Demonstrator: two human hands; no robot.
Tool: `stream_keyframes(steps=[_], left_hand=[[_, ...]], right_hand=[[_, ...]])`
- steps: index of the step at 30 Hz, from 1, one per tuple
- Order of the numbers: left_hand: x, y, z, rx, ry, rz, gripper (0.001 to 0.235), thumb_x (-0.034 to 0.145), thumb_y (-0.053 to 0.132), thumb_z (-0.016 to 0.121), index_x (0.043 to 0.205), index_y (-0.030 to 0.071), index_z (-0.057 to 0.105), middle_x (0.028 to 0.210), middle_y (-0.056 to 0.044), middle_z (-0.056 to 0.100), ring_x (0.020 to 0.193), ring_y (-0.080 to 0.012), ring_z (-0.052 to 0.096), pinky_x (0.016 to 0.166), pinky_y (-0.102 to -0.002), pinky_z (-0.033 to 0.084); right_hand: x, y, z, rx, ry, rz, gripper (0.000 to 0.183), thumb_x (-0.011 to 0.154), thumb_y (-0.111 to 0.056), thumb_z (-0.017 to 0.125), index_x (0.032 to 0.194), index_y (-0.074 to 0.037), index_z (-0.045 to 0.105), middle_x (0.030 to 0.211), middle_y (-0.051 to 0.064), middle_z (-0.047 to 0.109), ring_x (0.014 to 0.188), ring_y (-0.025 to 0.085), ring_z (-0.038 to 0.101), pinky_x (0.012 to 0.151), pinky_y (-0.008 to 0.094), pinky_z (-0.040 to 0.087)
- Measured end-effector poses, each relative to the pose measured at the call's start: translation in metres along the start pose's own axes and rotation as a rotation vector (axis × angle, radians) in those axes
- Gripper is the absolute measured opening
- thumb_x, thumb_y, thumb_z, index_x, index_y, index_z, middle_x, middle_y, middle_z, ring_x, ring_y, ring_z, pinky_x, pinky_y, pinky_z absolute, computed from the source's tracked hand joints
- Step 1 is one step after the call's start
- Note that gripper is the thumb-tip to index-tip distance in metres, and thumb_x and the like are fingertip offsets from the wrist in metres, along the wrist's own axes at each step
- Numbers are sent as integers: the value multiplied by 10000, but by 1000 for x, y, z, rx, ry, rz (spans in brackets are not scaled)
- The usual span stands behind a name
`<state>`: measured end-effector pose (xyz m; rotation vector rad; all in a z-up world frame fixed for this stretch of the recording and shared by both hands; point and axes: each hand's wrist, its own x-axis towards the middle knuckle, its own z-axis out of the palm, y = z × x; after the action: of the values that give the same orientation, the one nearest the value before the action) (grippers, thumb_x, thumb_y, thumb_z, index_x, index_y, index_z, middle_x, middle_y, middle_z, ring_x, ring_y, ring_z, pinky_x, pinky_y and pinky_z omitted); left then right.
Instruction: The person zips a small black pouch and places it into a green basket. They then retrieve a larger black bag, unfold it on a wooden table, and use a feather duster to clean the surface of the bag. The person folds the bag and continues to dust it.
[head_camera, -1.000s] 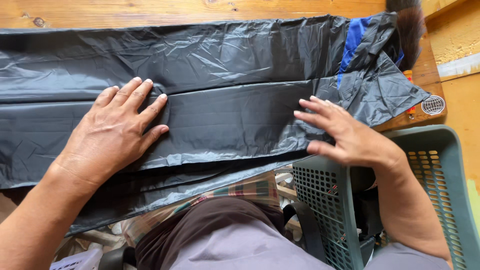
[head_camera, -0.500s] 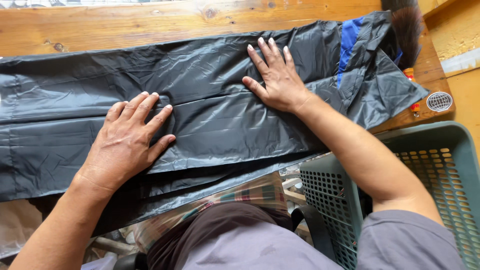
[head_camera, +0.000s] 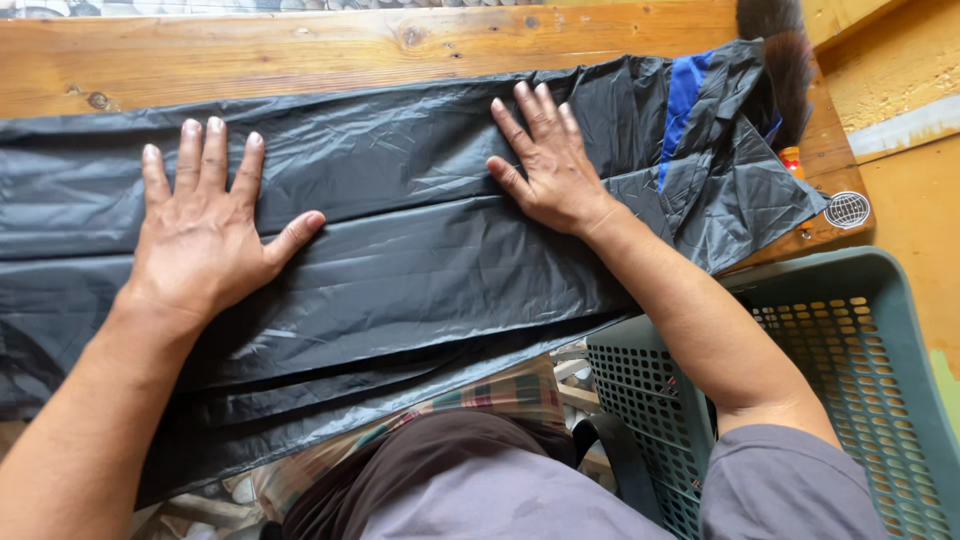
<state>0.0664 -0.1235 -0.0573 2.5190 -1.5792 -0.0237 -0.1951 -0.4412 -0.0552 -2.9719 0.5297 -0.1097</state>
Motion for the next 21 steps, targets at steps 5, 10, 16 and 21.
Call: stream_keyframes(steps=[5, 10, 16, 21], left_hand=[[-11, 5, 4, -54, 92, 18, 1113, 943, 855, 283, 1647, -5, 354, 1683, -356, 270, 1580, -459, 157, 1211, -683, 32], [-14, 9, 1, -64, 143, 13, 1083, 958, 828, 334, 1632, -15, 431, 1671, -372, 313, 1575, -452, 192, 1206, -678, 77], [-15, -4, 12, -140, 43, -162, 1036, 1016, 866, 119, 1670, 80, 284, 1706, -357, 122, 1592, -445, 15, 1170, -707, -100], [-27, -33, 4, -65, -32, -241, 1012, 995, 850, 169, 1666, 99, 278, 1708, -345, 120, 1593, -431, 35, 1153, -727, -85]], right_hand=[[9, 20, -12, -83, 22, 59, 800, 1067, -653, 281, 1672, -131, 238, 1720, 171, 76, 1580, 396, 15, 1247, 643, 27], [6, 35, -12, -114, -112, 332, 795, 1026, -681, 196, 1650, -189, 201, 1718, 122, 183, 1579, 334, 81, 1207, 603, -77], [1, 54, -13, -84, -114, 449, 796, 1022, -675, 212, 1650, -187, 200, 1722, 113, 153, 1584, 281, 69, 1215, 590, -74], [-2, 61, -5, -24, -42, 414, 765, 1042, -652, 253, 1649, -187, 223, 1716, 136, 175, 1579, 329, 89, 1215, 594, -52]])
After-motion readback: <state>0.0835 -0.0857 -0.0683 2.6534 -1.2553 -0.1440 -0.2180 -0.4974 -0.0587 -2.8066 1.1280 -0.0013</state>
